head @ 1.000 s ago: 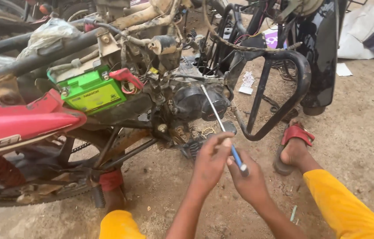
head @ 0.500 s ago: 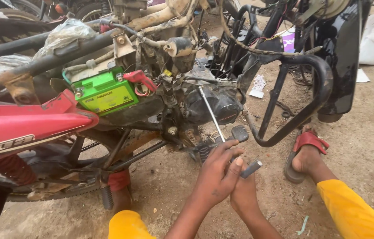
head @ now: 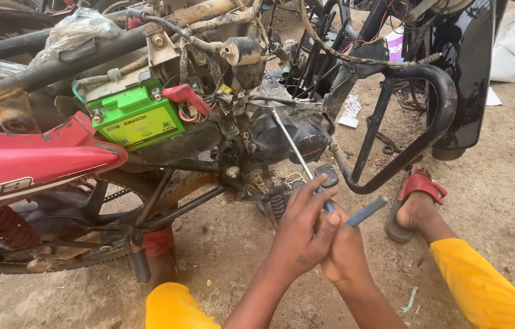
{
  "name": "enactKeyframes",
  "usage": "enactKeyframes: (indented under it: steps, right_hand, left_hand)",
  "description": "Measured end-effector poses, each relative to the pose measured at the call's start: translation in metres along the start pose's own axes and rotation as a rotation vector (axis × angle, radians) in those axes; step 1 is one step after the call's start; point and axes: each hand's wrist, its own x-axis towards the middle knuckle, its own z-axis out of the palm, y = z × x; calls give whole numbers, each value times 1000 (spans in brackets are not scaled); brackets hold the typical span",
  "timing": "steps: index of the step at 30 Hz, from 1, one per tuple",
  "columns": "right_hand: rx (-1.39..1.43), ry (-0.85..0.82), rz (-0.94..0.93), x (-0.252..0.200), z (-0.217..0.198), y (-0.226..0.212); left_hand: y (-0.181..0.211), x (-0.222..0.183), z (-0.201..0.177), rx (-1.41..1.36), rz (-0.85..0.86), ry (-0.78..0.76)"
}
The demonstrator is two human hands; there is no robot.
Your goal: Tightening bolts on a motorcycle engine using a T-handle wrench.
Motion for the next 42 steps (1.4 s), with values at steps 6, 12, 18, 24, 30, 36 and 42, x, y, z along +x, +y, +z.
enactKeyframes:
  steps: [6,12,18,24,30,36,42]
  right_hand:
    - [492,-494,99,11,-29,-3]
    - [-615,-109,-120,-12,29,-20]
    - [-1061,26,-180,-2,2,2]
    - [-953,-42,-196,-3,3,-17]
    - [-1456,-182,-190,20,6,-92]
    - [-1565,-260,-241,30,2,-104]
    - [-1460,-523,-388,47,-49,-88]
  left_hand:
    - [-5,-9,8,66,-11,2]
    - [-8,-8,0,-186,-248,-24]
    - [-36,-1,7,-428,-214,-1]
    - [-26,3,5,-506,-312,-19]
    - [-19,6,9,-791,-277,-118]
    - [-1,1,45,-961,-320,-55]
    - [58,29,57,-748,57,453]
